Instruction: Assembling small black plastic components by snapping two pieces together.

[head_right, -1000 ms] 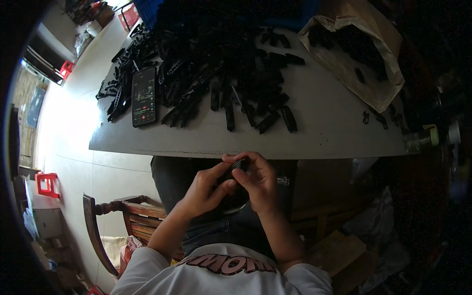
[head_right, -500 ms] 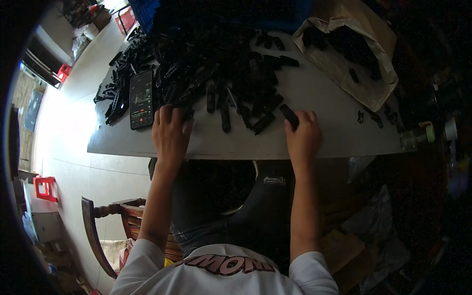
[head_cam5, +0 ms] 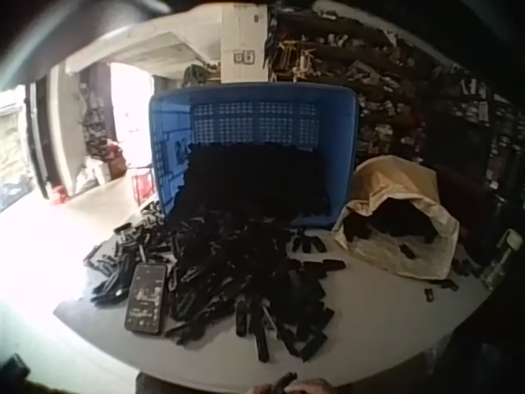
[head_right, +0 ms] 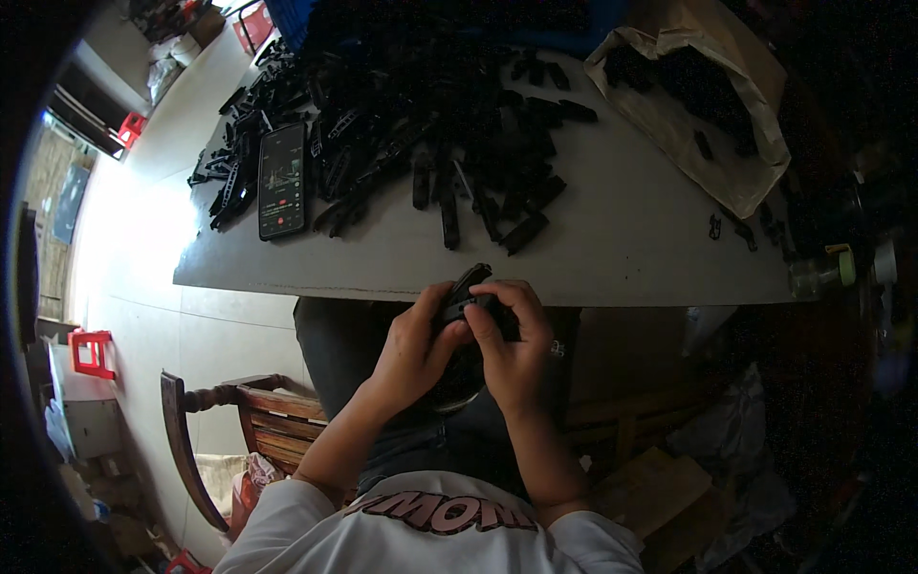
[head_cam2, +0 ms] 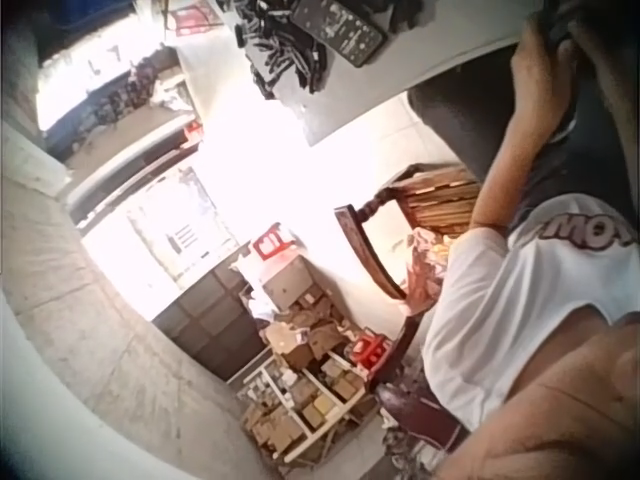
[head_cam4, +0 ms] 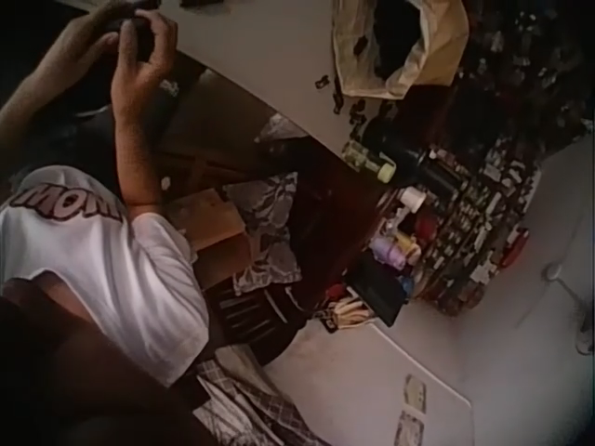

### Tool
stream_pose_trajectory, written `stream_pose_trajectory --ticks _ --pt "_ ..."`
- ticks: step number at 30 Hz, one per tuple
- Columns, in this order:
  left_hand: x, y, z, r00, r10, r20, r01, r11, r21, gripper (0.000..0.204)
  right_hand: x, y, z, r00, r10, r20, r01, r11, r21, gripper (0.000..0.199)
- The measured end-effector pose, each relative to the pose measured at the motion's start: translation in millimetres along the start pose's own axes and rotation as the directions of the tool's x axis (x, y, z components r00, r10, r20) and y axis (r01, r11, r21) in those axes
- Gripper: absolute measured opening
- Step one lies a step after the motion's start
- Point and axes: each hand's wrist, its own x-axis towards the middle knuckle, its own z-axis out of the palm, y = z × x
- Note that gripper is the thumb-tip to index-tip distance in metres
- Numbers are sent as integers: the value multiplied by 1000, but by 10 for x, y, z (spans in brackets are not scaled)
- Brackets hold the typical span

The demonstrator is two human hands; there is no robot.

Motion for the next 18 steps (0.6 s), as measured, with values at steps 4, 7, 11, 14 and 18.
stream_pose_trajectory --ticks 4,7,11,14,18 --pt "-70 22 -104 993 -33 111 46 992 -116 38 -13 -212 24 995 93 -34 -94 995 -31 31" --pt "-155 6 -151 991 -26 132 39 994 -100 37 -58 -110 -88 837 434 333 -543 737 403 32" --pt "-235 -52 -259 990 -28 141 8 991 135 37 -177 80 22 842 420 338 -533 745 401 37" --pt "-154 -217 -520 987 -104 126 61 950 306 35 -211 247 38 904 267 335 -363 892 269 30" --pt "323 -306 -782 909 185 -374 180 635 751 33 160 218 -141 999 27 31 -17 959 -283 19"
